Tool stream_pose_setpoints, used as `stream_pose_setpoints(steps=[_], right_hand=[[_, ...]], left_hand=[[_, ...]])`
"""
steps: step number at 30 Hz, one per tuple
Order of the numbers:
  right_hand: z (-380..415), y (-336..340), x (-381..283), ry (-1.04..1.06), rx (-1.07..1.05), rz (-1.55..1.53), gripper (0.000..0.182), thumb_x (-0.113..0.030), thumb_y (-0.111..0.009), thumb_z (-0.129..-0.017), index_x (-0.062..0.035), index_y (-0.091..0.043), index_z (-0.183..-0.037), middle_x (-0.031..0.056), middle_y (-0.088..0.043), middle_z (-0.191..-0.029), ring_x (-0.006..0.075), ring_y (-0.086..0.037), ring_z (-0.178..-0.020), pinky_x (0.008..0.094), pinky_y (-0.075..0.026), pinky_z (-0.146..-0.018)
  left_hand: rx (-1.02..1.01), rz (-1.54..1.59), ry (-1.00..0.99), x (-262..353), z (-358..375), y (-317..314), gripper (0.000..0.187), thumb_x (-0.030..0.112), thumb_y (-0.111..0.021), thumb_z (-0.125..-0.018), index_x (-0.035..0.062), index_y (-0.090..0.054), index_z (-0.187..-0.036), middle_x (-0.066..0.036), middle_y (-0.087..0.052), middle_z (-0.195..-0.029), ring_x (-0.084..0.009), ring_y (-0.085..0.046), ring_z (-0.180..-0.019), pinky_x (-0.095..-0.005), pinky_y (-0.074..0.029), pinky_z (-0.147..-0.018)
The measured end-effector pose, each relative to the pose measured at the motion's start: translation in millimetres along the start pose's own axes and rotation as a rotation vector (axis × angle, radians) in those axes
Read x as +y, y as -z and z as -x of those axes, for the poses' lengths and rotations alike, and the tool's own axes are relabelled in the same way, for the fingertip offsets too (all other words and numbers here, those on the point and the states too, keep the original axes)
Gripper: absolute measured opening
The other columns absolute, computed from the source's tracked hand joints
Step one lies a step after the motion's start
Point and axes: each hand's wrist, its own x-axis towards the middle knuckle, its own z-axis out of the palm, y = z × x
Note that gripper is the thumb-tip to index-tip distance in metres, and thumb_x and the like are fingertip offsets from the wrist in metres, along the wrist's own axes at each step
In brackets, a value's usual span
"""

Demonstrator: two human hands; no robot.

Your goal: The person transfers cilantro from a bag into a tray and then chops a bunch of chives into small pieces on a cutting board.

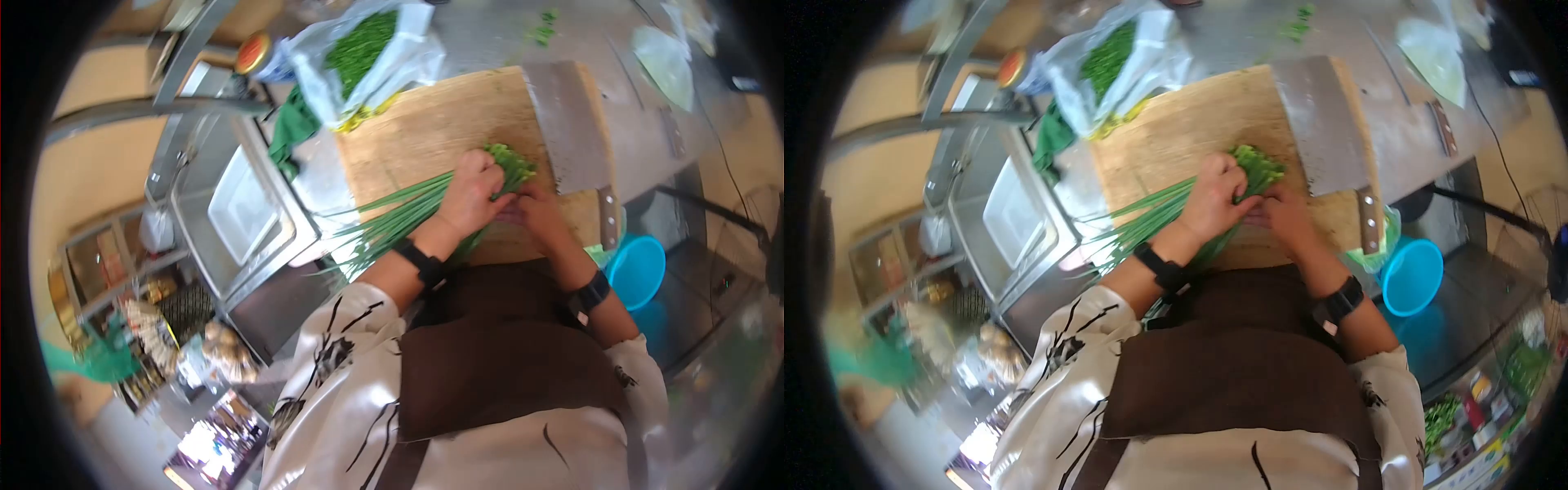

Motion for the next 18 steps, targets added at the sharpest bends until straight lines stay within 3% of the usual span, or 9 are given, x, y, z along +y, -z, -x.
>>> stream_pose_setpoints(steps=[7, 10, 13, 18], right_hand=[[3, -2, 4, 0.078, 0.017, 0.15, 0.029, -0.008, -0.055, -0.09, 0.0076, -0.047, -0.114, 0.019, -0.057, -0.109, 0.029, -0.064, -0.095, 0.0392, -0.055, -0.086], [12, -6, 0, 0.065, 0.039, 0.053, 0.036, -0.009, -0.059, -0.089, 0.0067, -0.045, -0.117, 0.0189, -0.056, -0.11, 0.0289, -0.064, -0.096, 0.0382, -0.055, -0.087], [18, -6, 1, 0.064, 0.059, 0.026, 0.044, -0.012, -0.061, -0.089, 0.0064, -0.041, -0.123, 0.0194, -0.056, -0.112, 0.029, -0.063, -0.099, 0.0387, -0.053, -0.09], [25, -5, -2, 0.07, -0.003, 0.181, 0.054, -0.017, -0.062, -0.088, 0.0057, -0.039, -0.132, 0.0174, -0.056, -0.117, 0.0259, -0.059, -0.106, 0.0375, -0.048, -0.093]], left_hand=[[0.005, 0.089, 0.035, -2, -6, 29, 0.039, 0.016, -0.085, -0.064, 0.0077, -0.049, -0.078, -0.013, -0.05, -0.098, -0.0308, -0.05, -0.093, -0.0382, -0.045, -0.08], [0.148, 0.144, 0.09, -11, -3, 44, 0.048, 0.022, -0.087, -0.061, 0.006, -0.052, -0.09, -0.016, -0.051, -0.106, -0.0361, -0.05, -0.105, -0.0435, -0.042, -0.092], [0.259, -0.209, 0.231, 2, 0, 65, 0.067, 0.032, -0.087, -0.062, 0.001, -0.05, -0.108, -0.022, -0.05, -0.117, -0.0396, -0.049, -0.112, -0.0456, -0.041, -0.097], [-0.17, -0.363, 0.539, 7, 14, 62, 0.091, 0.044, -0.083, -0.063, -0.0087, -0.043, -0.124, -0.027, -0.054, -0.119, -0.0406, -0.053, -0.111, -0.0433, -0.043, -0.097]])
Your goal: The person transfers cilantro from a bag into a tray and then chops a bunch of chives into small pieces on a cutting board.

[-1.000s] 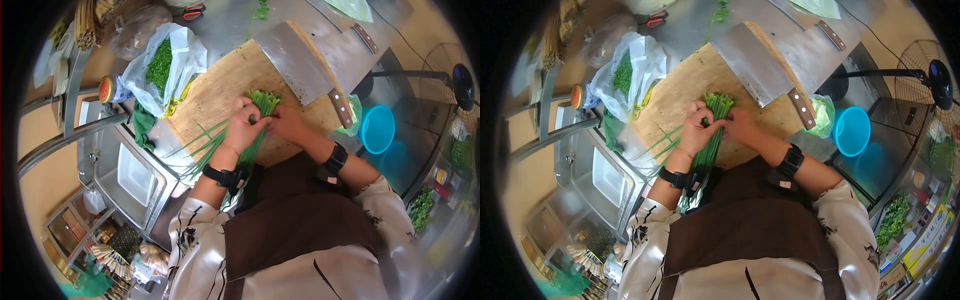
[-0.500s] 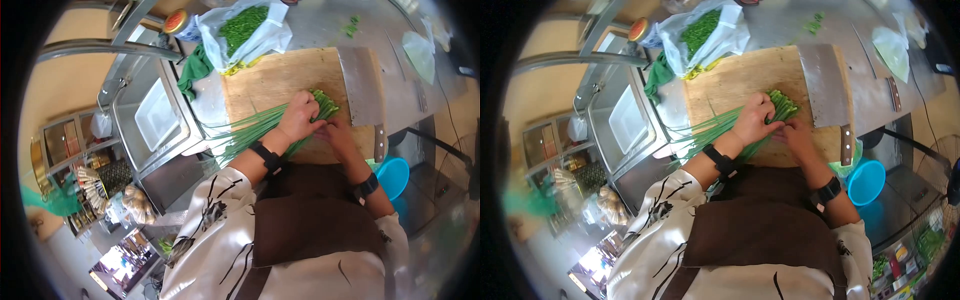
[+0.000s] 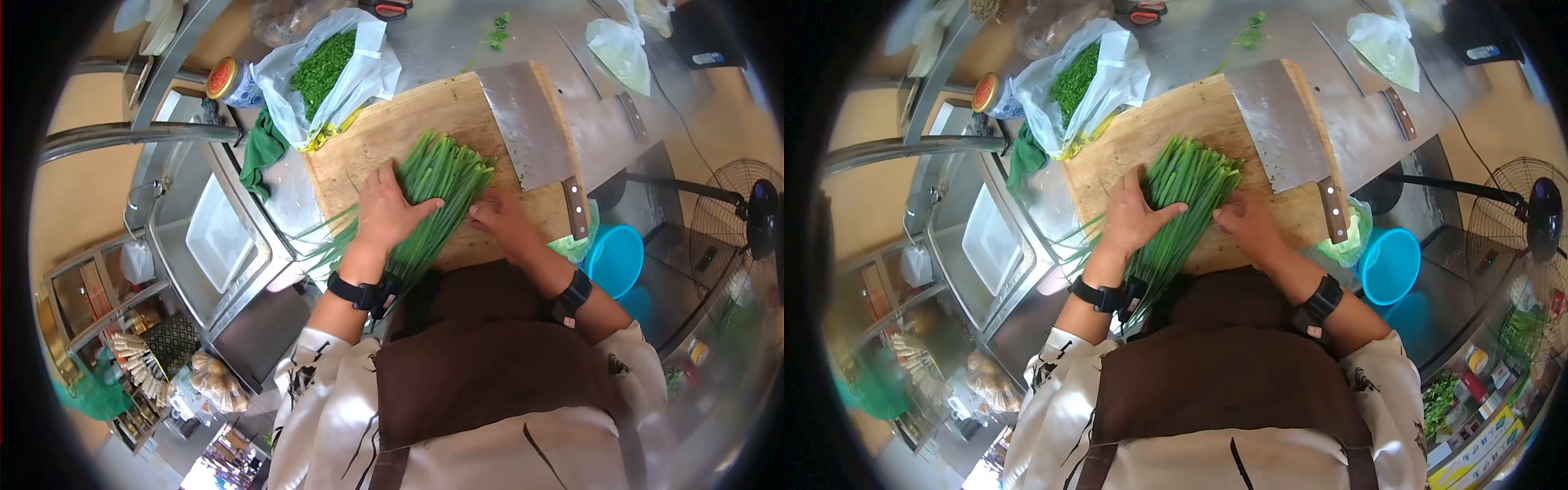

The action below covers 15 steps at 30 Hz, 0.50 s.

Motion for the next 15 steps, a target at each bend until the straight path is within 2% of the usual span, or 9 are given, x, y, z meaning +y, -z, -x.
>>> stream_pose_setpoints(steps=[1, 4, 7, 10, 13, 15], right_hand=[[1, 1, -1, 0.005, -0.037, 0.032, 0.056, -0.018, -0.062, -0.088, 0.0054, -0.039, -0.134, 0.0169, -0.055, -0.118, 0.0251, -0.058, -0.107, 0.0372, -0.047, -0.093], [2, -3, -1, 0.027, 0.005, 0.082, 0.056, -0.019, -0.062, -0.087, 0.0037, -0.041, -0.134, 0.0148, -0.055, -0.12, 0.0229, -0.056, -0.107, 0.0358, -0.046, -0.093], [-3, 0, 2, 0.009, -0.049, 0.048, 0.056, -0.019, -0.063, -0.086, 0.0023, -0.042, -0.134, 0.0139, -0.055, -0.121, 0.0226, -0.054, -0.109, 0.0368, -0.046, -0.093], [-5, 4, 1, 0.014, -0.076, 0.081, 0.056, -0.02, -0.062, -0.086, 0.0008, -0.043, -0.134, 0.0129, -0.055, -0.121, 0.0226, -0.052, -0.111, 0.038, -0.045, -0.092], [-3, 2, -4, -0.03, -0.062, 0.093, 0.055, -0.023, -0.061, -0.087, -0.0004, -0.044, -0.134, 0.0124, -0.056, -0.12, 0.0228, -0.052, -0.112, 0.0389, -0.044, -0.092], [1, 3, -12, -0.025, -0.111, 0.165, 0.054, -0.025, -0.06, -0.088, -0.0006, -0.045, -0.134, 0.0121, -0.057, -0.118, 0.0227, -0.053, -0.112, 0.0396, -0.044, -0.091]], left_hand=[[-0.072, 0.001, 0.063, 4, 0, 1, 0.093, 0.046, -0.082, -0.064, -0.0101, -0.041, -0.127, -0.027, -0.056, -0.117, -0.0399, -0.055, -0.109, -0.0425, -0.044, -0.096], [-0.233, 0.097, 0.141, 10, -10, 7, 0.079, 0.036, -0.082, -0.066, -0.0075, -0.05, -0.123, -0.023, -0.065, -0.101, -0.0353, -0.063, -0.099, -0.0386, -0.049, -0.089], [-0.426, 0.485, 0.122, 3, -17, 6, 0.052, 0.024, -0.079, -0.068, -0.002, -0.063, -0.11, -0.02, -0.069, -0.091, -0.0316, -0.067, -0.087, -0.0358, -0.051, -0.08], [-0.35, 0.571, -0.003, -15, -22, -11, 0.034, 0.014, -0.075, -0.07, 0.0025, -0.068, -0.101, -0.018, -0.07, -0.087, -0.0292, -0.068, -0.083, -0.0347, -0.051, -0.078], [-0.254, 0.578, 0.125, -13, -20, -3, 0.036, 0.009, -0.071, -0.07, -0.0005, -0.066, -0.104, -0.017, -0.07, -0.09, -0.0266, -0.068, -0.086, -0.0345, -0.051, -0.079], [-0.208, 0.662, 0.101, -22, -22, -2, 0.036, 0.005, -0.069, -0.07, -0.0019, -0.064, -0.106, -0.015, -0.07, -0.092, -0.0238, -0.067, -0.086, -0.0334, -0.051, -0.078]])
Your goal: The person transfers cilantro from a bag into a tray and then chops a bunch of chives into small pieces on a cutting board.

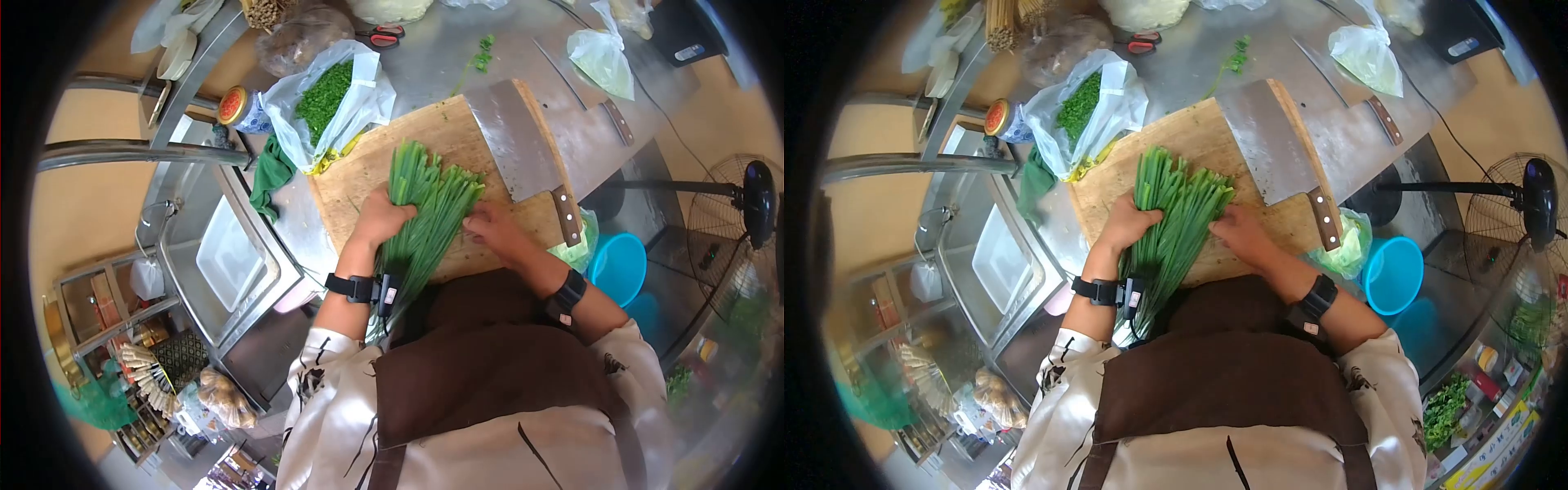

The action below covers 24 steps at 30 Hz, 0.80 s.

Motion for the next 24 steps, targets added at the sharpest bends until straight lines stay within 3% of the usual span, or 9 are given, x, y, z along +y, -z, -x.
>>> stream_pose_setpoints(steps=[10, 13, 16, 17, 18, 19, 21, 22, 24], right_hand=[[-1, 35, -5, -0.138, -0.043, 0.363, 0.043, -0.035, -0.061, -0.087, 0.0053, -0.057, -0.101, 0.0143, -0.063, -0.1, 0.0215, -0.067, -0.085, 0.0316, -0.052, -0.064], [28, 35, -57, -0.099, -0.191, 0.674, 0.053, -0.038, -0.066, -0.086, 0.0061, -0.054, -0.113, 0.0158, -0.064, -0.102, 0.0238, -0.066, -0.091, 0.0346, -0.053, -0.072], [27, 14, -71, 0.214, -0.344, 0.553, 0.071, -0.038, -0.072, -0.083, 0.0033, -0.042, -0.133, 0.0207, -0.057, -0.122, 0.0244, -0.058, -0.113, 0.0359, -0.048, -0.093], [30, -6, -82, 0.354, -0.362, 0.39, 0.092, -0.04, -0.075, -0.08, 0.0029, -0.026, -0.144, 0.0253, -0.041, -0.14, 0.0293, -0.04, -0.133, 0.038, -0.036, -0.107], [20, -19, -89, 0.593, -0.319, 0.612, 0.099, -0.037, -0.077, -0.079, 0.0042, -0.017, -0.146, 0.0263, -0.026, -0.149, 0.0322, -0.028, -0.139, 0.0391, -0.028, -0.112], [8, -34, -94, 0.737, -0.303, 0.557, 0.105, -0.034, -0.08, -0.076, 0.0064, -0.013, -0.146, 0.0275, -0.023, -0.149, 0.034, -0.026, -0.139, 0.0396, -0.024, -0.114], [-8, -61, -110, 1.003, -0.29, 0.284, 0.114, -0.028, -0.083, -0.069, 0.0095, -0.007, -0.145, 0.0313, -0.027, -0.145, 0.0378, -0.029, -0.137, 0.0392, -0.023, -0.114], [-12, -68, -120, 1.069, -0.301, 0.219, 0.114, -0.02, -0.082, -0.068, 0.0043, -0.003, -0.147, 0.0276, -0.032, -0.143, 0.0363, -0.034, -0.134, 0.0379, -0.028, -0.111], [-11, -69, -129, 0.918, -0.25, -0.024, 0.094, -0.011, -0.077, -0.069, -0.0004, -0.022, -0.145, 0.0232, -0.049, -0.13, 0.0307, -0.049, -0.121, 0.0369, -0.039, -0.101]], left_hand=[[0.174, 0.154, -0.014, 19, 26, 56, 0.038, -0.001, -0.062, -0.072, -0.0018, -0.06, -0.11, -0.003, -0.065, -0.094, -0.0128, -0.059, -0.083, -0.0273, -0.049, -0.075], [0.246, 0.148, -0.029, 37, 37, 71, 0.036, 0.0, -0.061, -0.075, -0.0013, -0.06, -0.11, -0.004, -0.064, -0.092, -0.0134, -0.06, -0.082, -0.027, -0.049, -0.072], [0.321, 0.188, 0.029, 92, 55, 70, 0.031, 0.001, -0.062, -0.077, -0.0026, -0.061, -0.108, -0.007, -0.064, -0.088, -0.0144, -0.061, -0.078, -0.0274, -0.049, -0.068], [0.323, 0.189, -0.007, 111, 57, 65, 0.027, 0.004, -0.064, -0.077, -0.0026, -0.062, -0.103, -0.007, -0.064, -0.088, -0.0152, -0.06, -0.076, -0.0278, -0.048, -0.067], [0.315, 0.195, -0.045, 128, 58, 58, 0.022, 0.006, -0.065, -0.077, -0.0027, -0.063, -0.097, -0.008, -0.064, -0.087, -0.016, -0.06, -0.074, -0.0281, -0.048, -0.066], [0.32, 0.275, -0.104, 146, 58, 47, 0.021, 0.007, -0.064, -0.079, -0.0022, -0.063, -0.098, -0.009, -0.065, -0.088, -0.0163, -0.06, -0.075, -0.0286, -0.048, -0.067], [0.291, 0.456, -0.215, 162, 52, 28, 0.027, 0.009, -0.061, -0.083, -0.0022, -0.061, -0.107, -0.012, -0.064, -0.098, -0.0189, -0.06, -0.089, -0.0313, -0.047, -0.08], [0.315, 0.505, -0.273, 175, 46, 17, 0.025, 0.007, -0.061, -0.082, -0.0025, -0.06, -0.106, -0.011, -0.064, -0.099, -0.018, -0.06, -0.088, -0.0305, -0.047, -0.08], [0.383, 0.596, -0.372, 200, 44, 1, 0.022, 0.004, -0.061, -0.082, -0.0031, -0.06, -0.103, -0.01, -0.064, -0.102, -0.0162, -0.059, -0.087, -0.0288, -0.047, -0.08]])
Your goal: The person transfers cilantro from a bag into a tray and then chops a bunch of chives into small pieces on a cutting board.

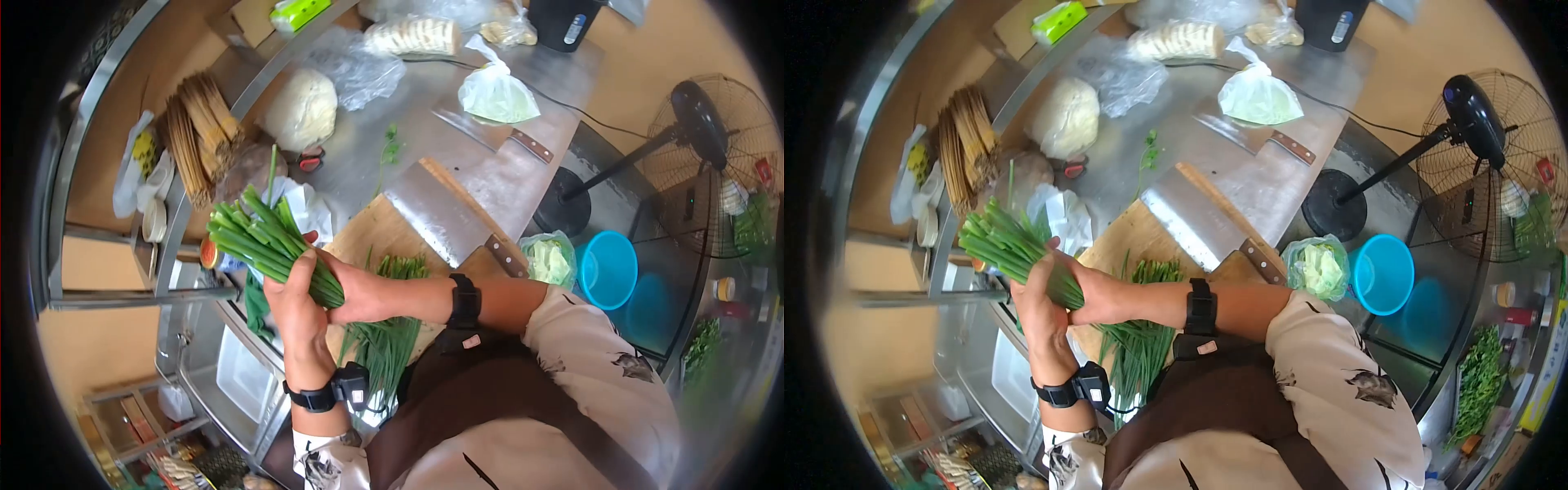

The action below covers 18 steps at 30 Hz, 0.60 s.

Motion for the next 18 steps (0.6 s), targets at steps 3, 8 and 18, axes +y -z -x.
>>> stream_pose_setpoints(steps=[3, 8, 18], right_hand=[[-2, 21, 1, -0.043, 0.099, 0.117, 0.065, -0.006, -0.071, -0.071, -0.0018, -0.045, -0.13, 0.0155, -0.062, -0.107, 0.023, -0.06, -0.099, 0.0356, -0.048, -0.086], [1, 101, -58, -0.403, 0.174, 0.389, 0.042, -0.009, -0.066, -0.075, 0.0024, -0.055, -0.114, 0.0143, -0.066, -0.089, 0.0221, -0.064, -0.082, 0.0337, -0.051, -0.073], [-26, 342, 25, -0.635, 0.263, 1.534, 0.028, -0.02, -0.063, -0.077, 0.0015, -0.064, -0.096, 0.0248, -0.067, -0.092, 0.0397, -0.065, -0.086, 0.0439, -0.052, -0.076]], left_hand=[[-0.054, -0.013, 0.032, -2, -11, -22, 0.025, 0.006, -0.062, -0.084, -0.001, -0.059, -0.108, -0.009, -0.062, -0.107, -0.0141, -0.057, -0.09, -0.0276, -0.045, -0.081], [-0.32, -0.044, 0.052, -27, -28, -47, 0.059, 0.026, -0.062, -0.09, -0.0022, -0.039, -0.137, -0.014, -0.045, -0.138, -0.0249, -0.04, -0.128, -0.0389, -0.028, -0.109], [-0.241, -1.41, -0.016, -157, 37, 56, 0.113, 0.053, -0.077, -0.068, -0.0101, -0.021, -0.143, -0.034, -0.027, -0.145, -0.0456, -0.021, -0.139, -0.0496, -0.017, -0.114]])
